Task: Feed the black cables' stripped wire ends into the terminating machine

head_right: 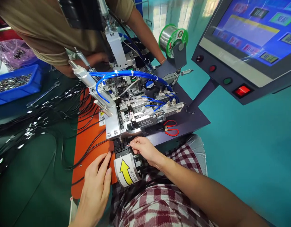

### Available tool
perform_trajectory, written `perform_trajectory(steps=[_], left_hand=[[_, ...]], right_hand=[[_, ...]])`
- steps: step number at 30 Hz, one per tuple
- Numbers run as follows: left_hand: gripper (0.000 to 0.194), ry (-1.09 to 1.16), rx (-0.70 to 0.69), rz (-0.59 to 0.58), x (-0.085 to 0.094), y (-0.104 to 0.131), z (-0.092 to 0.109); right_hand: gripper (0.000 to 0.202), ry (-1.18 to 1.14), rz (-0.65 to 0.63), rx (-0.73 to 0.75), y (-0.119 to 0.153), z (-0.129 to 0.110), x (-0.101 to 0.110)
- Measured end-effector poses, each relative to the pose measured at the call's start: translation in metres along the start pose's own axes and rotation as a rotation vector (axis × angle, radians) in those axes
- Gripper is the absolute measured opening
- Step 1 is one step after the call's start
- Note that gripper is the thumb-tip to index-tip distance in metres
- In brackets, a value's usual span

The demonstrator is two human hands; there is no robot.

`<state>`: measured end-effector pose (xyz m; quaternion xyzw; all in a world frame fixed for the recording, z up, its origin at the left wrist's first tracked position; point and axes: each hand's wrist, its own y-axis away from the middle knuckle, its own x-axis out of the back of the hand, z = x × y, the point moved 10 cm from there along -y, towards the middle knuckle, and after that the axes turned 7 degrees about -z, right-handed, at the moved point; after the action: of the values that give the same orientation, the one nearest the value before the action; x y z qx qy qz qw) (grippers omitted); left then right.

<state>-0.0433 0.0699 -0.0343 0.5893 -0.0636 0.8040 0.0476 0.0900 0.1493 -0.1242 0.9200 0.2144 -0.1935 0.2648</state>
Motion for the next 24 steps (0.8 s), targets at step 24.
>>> perform_trajectory(steps=[24], left_hand=[[0.039,0.04,-0.104,0.017,0.011,-0.041,-0.009]], right_hand=[[0.05,0.099,0.415,0.006,0.087,0.021,0.108]])
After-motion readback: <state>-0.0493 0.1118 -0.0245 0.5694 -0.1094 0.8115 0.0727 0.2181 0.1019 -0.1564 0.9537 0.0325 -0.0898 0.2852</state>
